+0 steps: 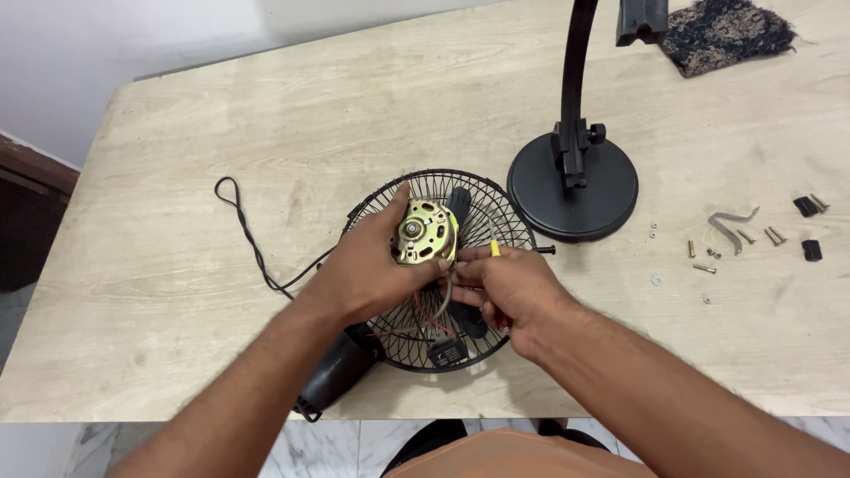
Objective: The person uses a screwdriver to tighten screws on the central motor housing of a disassembled electric fan. They repeatedly adjust the fan blades and motor while working on the tabletop.
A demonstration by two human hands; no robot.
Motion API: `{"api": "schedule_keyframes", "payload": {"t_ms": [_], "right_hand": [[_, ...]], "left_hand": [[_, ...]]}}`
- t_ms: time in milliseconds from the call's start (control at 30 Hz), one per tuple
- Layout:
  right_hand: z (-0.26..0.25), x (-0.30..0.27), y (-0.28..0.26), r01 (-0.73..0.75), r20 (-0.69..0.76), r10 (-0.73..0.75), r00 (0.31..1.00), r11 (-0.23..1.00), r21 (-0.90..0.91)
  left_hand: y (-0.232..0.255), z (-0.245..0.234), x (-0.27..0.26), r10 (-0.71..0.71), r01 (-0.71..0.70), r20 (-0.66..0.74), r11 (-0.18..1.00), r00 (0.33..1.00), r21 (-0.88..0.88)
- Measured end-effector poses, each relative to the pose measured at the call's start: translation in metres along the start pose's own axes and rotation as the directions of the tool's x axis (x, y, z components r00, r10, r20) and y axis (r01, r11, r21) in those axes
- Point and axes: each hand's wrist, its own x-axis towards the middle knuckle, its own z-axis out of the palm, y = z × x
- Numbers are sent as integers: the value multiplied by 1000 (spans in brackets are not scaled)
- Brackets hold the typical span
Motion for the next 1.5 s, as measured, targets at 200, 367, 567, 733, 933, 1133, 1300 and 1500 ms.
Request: {"api": "schedule_keyframes", "payload": {"t_ms": [200,367,567,733,933,1133,1300,1500], "right_hand": [[2,0,5,12,-37,-13,999,1000,-19],[2,2,6,30,-68,-29,997,999,15],[-1,3,8,19,-67,-16,998,999,36],[-4,5,5,51,-79,-51,996,999,-12],[-9,9,5,-2,-37,1,999,999,-34],[-11,9,10,0,-32,-2,999,999,-40],[-11,5,11,1,-14,-1,1000,1000,-24],[-9,1,6,27,19,-26,999,1000,-14]], "left_hand": [[8,12,-7,-110,112,-31,991,993,75],[11,16,-7,-187,189,-46,982,981,24],[22,20,-2,-270,272,-78,962,960,16],[36,22,2,-374,372,-80,928,924,-30],[45,22,1,-449,450,-66,893,891,-2],[49,28,-5,-443,442,-85,897,893,-23],[49,28,-6,-475,471,-84,880,876,-68],[35,16,-5,-413,407,2,896,911,-176]]}}
